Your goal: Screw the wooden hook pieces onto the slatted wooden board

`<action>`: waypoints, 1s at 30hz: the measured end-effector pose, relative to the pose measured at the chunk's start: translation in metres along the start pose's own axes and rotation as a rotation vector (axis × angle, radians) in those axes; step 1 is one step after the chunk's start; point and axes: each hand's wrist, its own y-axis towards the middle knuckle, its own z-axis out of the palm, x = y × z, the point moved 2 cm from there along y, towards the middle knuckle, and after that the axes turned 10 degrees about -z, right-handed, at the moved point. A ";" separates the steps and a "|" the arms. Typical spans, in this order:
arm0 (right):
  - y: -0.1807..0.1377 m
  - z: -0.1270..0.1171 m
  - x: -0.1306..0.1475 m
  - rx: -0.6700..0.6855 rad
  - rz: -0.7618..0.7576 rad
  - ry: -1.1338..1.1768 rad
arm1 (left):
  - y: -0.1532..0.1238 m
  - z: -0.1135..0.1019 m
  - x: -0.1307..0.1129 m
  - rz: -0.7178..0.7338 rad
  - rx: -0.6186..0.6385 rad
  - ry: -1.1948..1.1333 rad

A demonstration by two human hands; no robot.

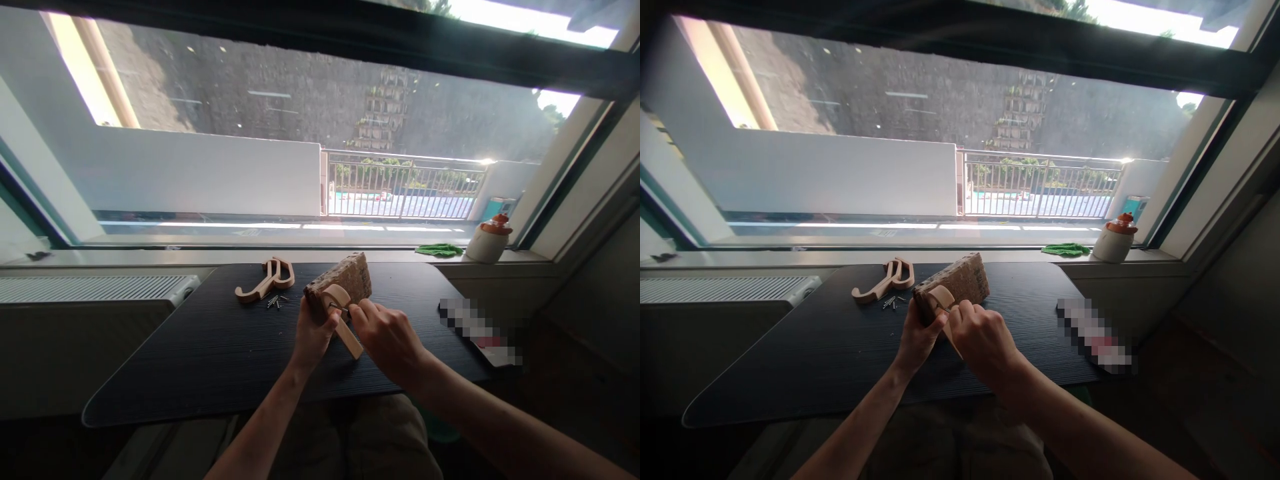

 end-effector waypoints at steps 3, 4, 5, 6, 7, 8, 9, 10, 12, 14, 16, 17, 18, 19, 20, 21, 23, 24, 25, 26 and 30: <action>0.002 0.003 0.002 -0.004 0.032 0.057 | 0.000 -0.001 -0.001 0.005 -0.009 -0.011; 0.002 0.005 0.001 -0.002 0.072 0.103 | 0.000 -0.001 -0.002 0.003 -0.010 -0.014; 0.002 0.006 -0.001 -0.001 0.123 0.160 | 0.000 -0.001 -0.002 -0.001 -0.009 -0.013; 0.003 0.008 -0.005 -0.002 0.182 0.222 | 0.000 -0.001 -0.003 -0.006 -0.007 -0.012; 0.003 0.011 -0.008 0.003 0.241 0.290 | -0.001 -0.001 -0.003 -0.009 -0.005 -0.010; 0.004 0.013 -0.013 0.015 0.296 0.361 | -0.001 -0.001 -0.003 -0.010 -0.002 -0.008; 0.004 0.016 -0.016 0.039 0.340 0.431 | -0.001 -0.001 -0.003 -0.007 0.002 -0.004; 0.006 0.018 -0.020 0.072 0.369 0.493 | -0.001 -0.001 -0.003 -0.005 0.007 -0.002; 0.009 0.019 -0.023 0.139 0.367 0.572 | 0.000 -0.002 -0.001 -0.001 0.020 0.001; 0.012 0.014 -0.022 0.173 0.323 0.577 | 0.001 -0.003 0.002 0.000 0.030 -0.008; 0.013 0.006 -0.019 0.175 0.272 0.525 | 0.003 -0.004 0.003 -0.006 0.031 -0.014; 0.012 0.001 -0.017 0.167 0.247 0.485 | 0.004 -0.004 0.004 -0.011 0.030 -0.013; 0.010 -0.002 -0.015 0.159 0.221 0.437 | 0.004 -0.005 0.004 -0.016 0.029 -0.009; 0.008 -0.005 -0.014 0.152 0.194 0.384 | 0.004 -0.005 0.004 -0.021 0.028 -0.004; 0.005 -0.008 -0.012 0.144 0.169 0.325 | 0.005 -0.005 0.004 -0.023 0.025 0.001; 0.002 -0.009 -0.011 0.139 0.141 0.266 | 0.005 -0.006 0.004 -0.023 0.018 0.006; -0.003 -0.010 -0.011 0.137 0.077 0.148 | 0.005 -0.006 0.004 -0.025 -0.004 0.020; -0.005 -0.009 -0.011 0.134 0.040 0.087 | 0.004 -0.006 0.004 -0.028 -0.017 0.027; -0.005 -0.008 -0.011 0.129 0.003 0.029 | 0.004 -0.007 0.004 -0.032 -0.026 0.034; -0.005 -0.006 -0.012 0.126 -0.034 -0.023 | 0.004 -0.006 0.004 -0.033 -0.029 0.037; -0.002 0.000 -0.011 0.124 -0.072 -0.093 | 0.004 -0.006 0.004 -0.010 -0.027 0.039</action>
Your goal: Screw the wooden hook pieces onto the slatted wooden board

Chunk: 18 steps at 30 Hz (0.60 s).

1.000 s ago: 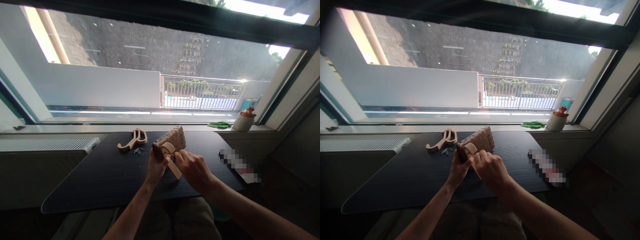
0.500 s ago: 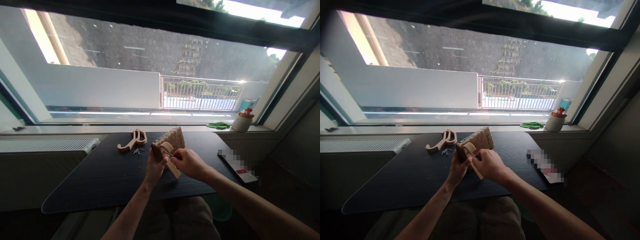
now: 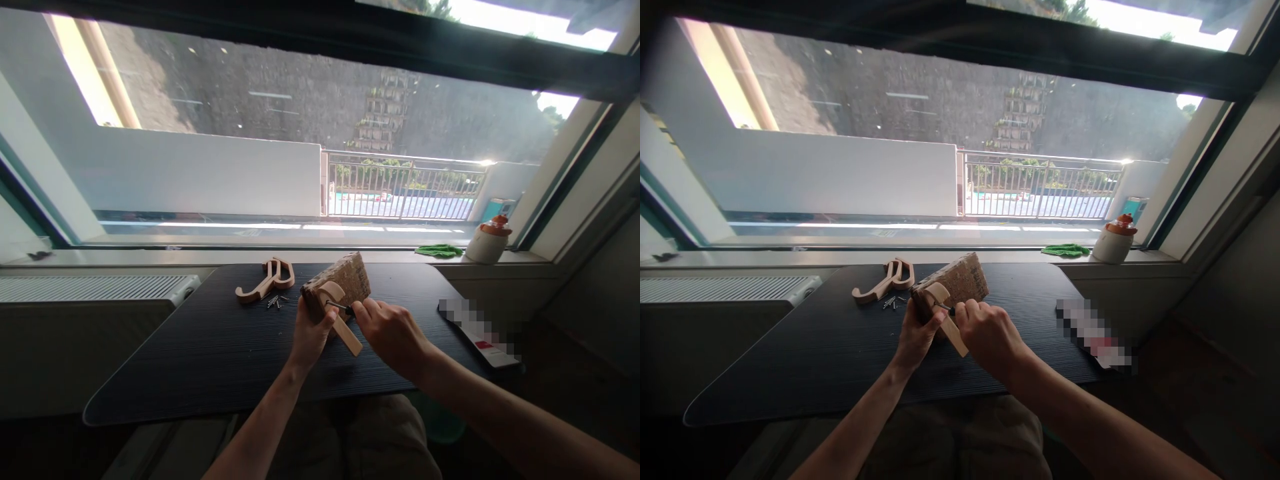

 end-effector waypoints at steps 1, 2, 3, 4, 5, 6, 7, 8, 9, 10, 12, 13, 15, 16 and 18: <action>0.001 0.001 0.001 -0.001 0.015 0.032 | 0.000 0.000 0.000 0.006 -0.004 0.000; 0.002 0.001 0.001 -0.005 0.037 0.079 | 0.000 0.000 0.000 0.008 -0.008 0.002; 0.003 0.002 0.002 -0.010 0.064 0.136 | 0.000 0.000 0.001 0.007 -0.012 0.006; 0.004 0.002 0.001 -0.015 0.096 0.201 | 0.000 0.000 0.001 0.005 -0.012 0.010; 0.005 0.003 0.000 -0.017 0.137 0.271 | 0.000 0.000 0.001 0.006 -0.011 0.015; 0.006 0.004 -0.002 -0.015 0.184 0.351 | 0.000 0.000 0.001 0.010 -0.007 0.018; 0.007 0.006 -0.005 -0.001 0.231 0.450 | 0.000 0.000 0.001 0.015 -0.001 0.019; 0.008 0.009 -0.008 0.024 0.276 0.569 | 0.000 0.000 0.001 0.019 0.008 0.016; 0.009 0.013 -0.011 0.058 0.314 0.704 | 0.000 0.000 0.001 0.022 0.020 0.011; 0.010 0.017 -0.014 0.097 0.347 0.842 | 0.000 0.000 0.001 0.021 0.033 0.007; 0.013 0.022 -0.017 0.147 0.381 1.040 | 0.001 -0.001 0.002 0.010 0.044 0.006; 0.014 0.023 -0.018 0.149 0.383 1.069 | 0.001 -0.002 0.003 0.006 0.036 0.009; 0.015 0.020 -0.017 0.099 0.357 0.982 | 0.002 -0.003 0.004 0.002 0.013 0.013; 0.015 0.016 -0.016 0.068 0.337 0.890 | 0.003 -0.003 0.004 0.002 0.007 0.012; 0.012 0.007 -0.012 0.027 0.298 0.681 | 0.003 -0.003 0.004 0.002 0.009 0.006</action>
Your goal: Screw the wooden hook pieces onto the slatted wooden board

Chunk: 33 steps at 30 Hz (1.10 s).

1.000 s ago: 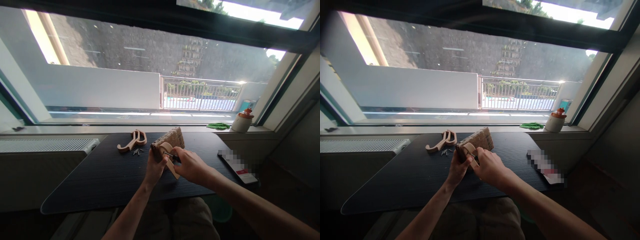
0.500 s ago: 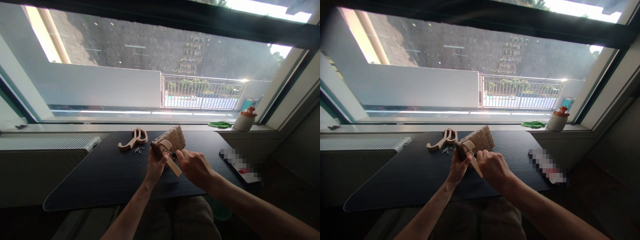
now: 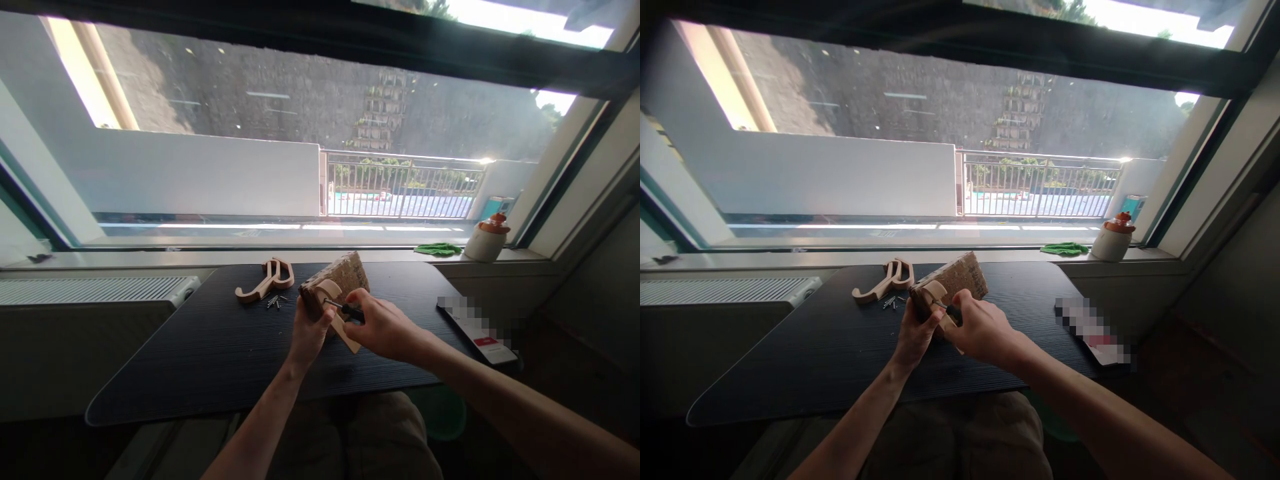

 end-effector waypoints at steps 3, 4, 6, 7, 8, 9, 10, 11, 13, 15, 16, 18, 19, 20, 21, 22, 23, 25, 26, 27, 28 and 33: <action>-0.008 -0.007 0.011 -0.033 -0.092 -0.279 | 0.000 0.000 0.000 -0.001 -0.023 -0.001; -0.010 -0.009 0.013 -0.041 -0.132 -0.360 | 0.000 0.000 0.000 -0.001 -0.038 -0.001; -0.013 -0.011 0.017 -0.050 -0.223 -0.496 | 0.000 0.000 0.001 -0.003 -0.055 0.004; -0.013 -0.011 0.017 -0.048 -0.264 -0.548 | 0.000 0.000 0.001 -0.004 -0.057 0.009; -0.013 -0.011 0.017 -0.042 -0.304 -0.587 | 0.000 0.000 0.002 -0.006 -0.056 0.015; -0.013 -0.010 0.017 -0.038 -0.334 -0.614 | 0.001 0.000 0.003 -0.007 -0.055 0.022; -0.012 -0.009 0.016 -0.038 -0.350 -0.632 | 0.001 0.000 0.003 -0.007 -0.054 0.026; -0.011 -0.008 0.015 -0.041 -0.353 -0.641 | 0.001 0.000 0.004 -0.005 -0.051 0.027; -0.009 -0.004 0.014 -0.052 -0.325 -0.638 | 0.001 0.000 0.004 0.002 -0.038 0.018; -0.007 0.000 0.012 -0.056 -0.270 -0.592 | 0.001 0.000 0.004 0.011 -0.031 0.020; -0.006 0.001 0.010 -0.052 -0.236 -0.550 | 0.001 0.000 0.004 0.014 -0.030 0.024; -0.003 0.003 0.006 -0.028 -0.151 -0.433 | 0.000 0.000 0.003 0.015 -0.023 0.027; -0.001 0.004 0.004 -0.004 -0.107 -0.358 | 0.000 0.001 0.002 0.013 -0.014 0.022; 0.000 0.004 0.001 0.031 -0.068 -0.273 | -0.001 0.001 0.001 0.012 -0.003 0.012; 0.002 0.005 -0.003 0.074 -0.037 -0.187 | -0.001 0.002 0.000 0.011 0.007 0.001; 0.003 0.005 -0.005 0.115 -0.017 -0.109 | -0.002 0.002 -0.001 0.009 0.016 -0.007; 0.004 0.005 -0.007 0.138 -0.007 -0.054 | -0.002 0.002 -0.002 0.009 0.021 -0.012; 0.004 0.003 -0.007 0.118 -0.004 -0.038 | -0.002 0.003 -0.003 0.007 0.032 -0.020; 0.003 0.002 -0.006 0.086 -0.006 -0.077 | -0.002 0.003 -0.003 0.005 0.040 -0.024; 0.002 0.001 -0.003 0.052 -0.013 -0.136 | -0.002 0.003 -0.003 0.003 0.048 -0.026; 0.000 -0.001 0.000 0.024 -0.027 -0.204 | -0.002 0.003 -0.003 0.001 0.052 -0.028; -0.009 -0.007 0.017 -0.024 -0.196 -0.544 | -0.002 0.003 -0.004 -0.003 0.033 -0.026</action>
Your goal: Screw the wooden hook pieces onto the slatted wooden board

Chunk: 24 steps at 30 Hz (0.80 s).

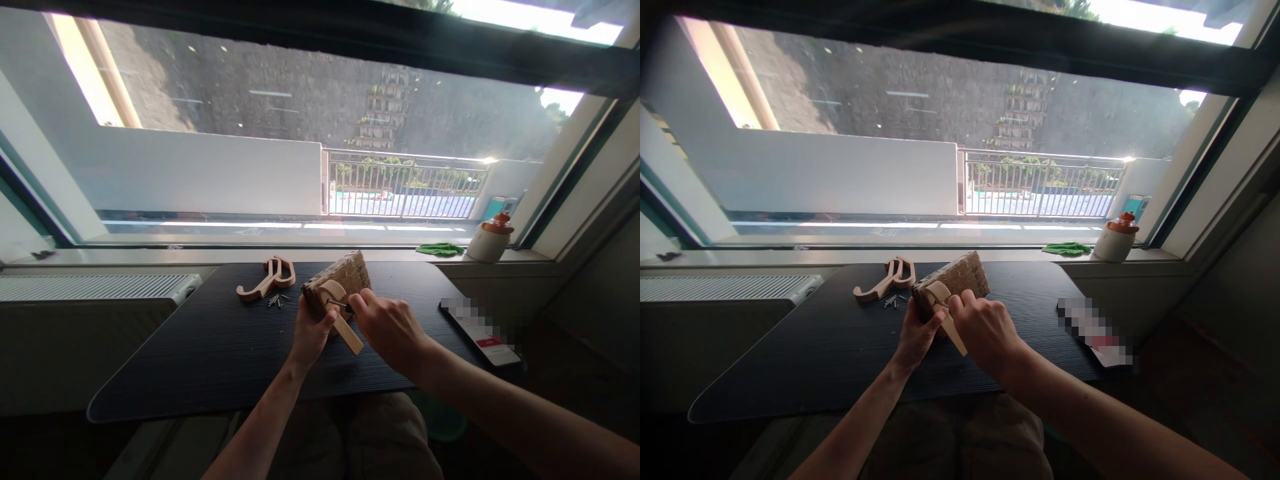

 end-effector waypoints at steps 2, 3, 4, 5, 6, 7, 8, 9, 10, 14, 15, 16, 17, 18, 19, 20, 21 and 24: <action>0.000 -0.002 0.002 -0.014 -0.097 -0.090 | -0.001 0.000 -0.001 0.001 -0.010 0.004; 0.001 -0.003 0.003 -0.020 -0.137 -0.121 | -0.001 0.000 -0.002 0.001 -0.016 0.006; 0.002 -0.002 0.003 -0.027 -0.165 -0.141 | -0.001 0.000 -0.002 0.000 -0.022 0.007; 0.003 -0.001 0.004 -0.036 -0.177 -0.152 | -0.001 0.000 -0.002 -0.001 -0.029 0.008; 0.004 0.000 0.004 -0.047 -0.174 -0.152 | -0.001 0.000 -0.002 -0.004 -0.038 0.010; 0.005 0.002 0.004 -0.058 -0.157 -0.140 | -0.002 0.000 -0.002 -0.007 -0.044 0.011; 0.006 0.004 0.004 -0.068 -0.129 -0.114 | -0.002 0.000 -0.002 -0.008 -0.050 0.012; 0.007 0.006 0.004 -0.074 -0.089 -0.077 | -0.002 0.001 -0.003 -0.006 -0.054 0.015; 0.008 0.009 0.003 -0.076 -0.044 -0.029 | -0.002 0.001 -0.003 -0.001 -0.056 0.017; 0.011 0.019 -0.007 -0.021 0.162 0.218 | -0.002 0.002 -0.003 0.009 -0.030 0.016; 0.012 0.021 -0.011 0.010 0.195 0.293 | -0.001 0.001 -0.003 0.006 -0.023 0.012; 0.012 0.022 -0.014 0.043 0.211 0.368 | -0.001 0.000 -0.002 0.001 -0.020 0.009; 0.011 0.022 -0.018 0.073 0.212 0.439 | -0.001 -0.001 -0.002 -0.007 -0.023 0.006; 0.009 0.021 -0.022 0.096 0.204 0.502 | 0.000 -0.003 -0.002 -0.021 -0.030 0.000; 0.006 0.020 -0.026 0.110 0.192 0.552 | 0.000 -0.004 -0.002 -0.042 -0.040 -0.011; 0.002 0.019 -0.031 0.114 0.193 0.584 | 0.000 -0.005 -0.001 -0.066 -0.051 -0.028; -0.002 0.018 -0.036 0.107 0.205 0.619 | 0.000 -0.006 -0.001 -0.091 -0.057 -0.050; -0.005 0.022 -0.049 -0.014 0.254 0.763 | 0.000 -0.003 -0.001 -0.159 -0.011 -0.109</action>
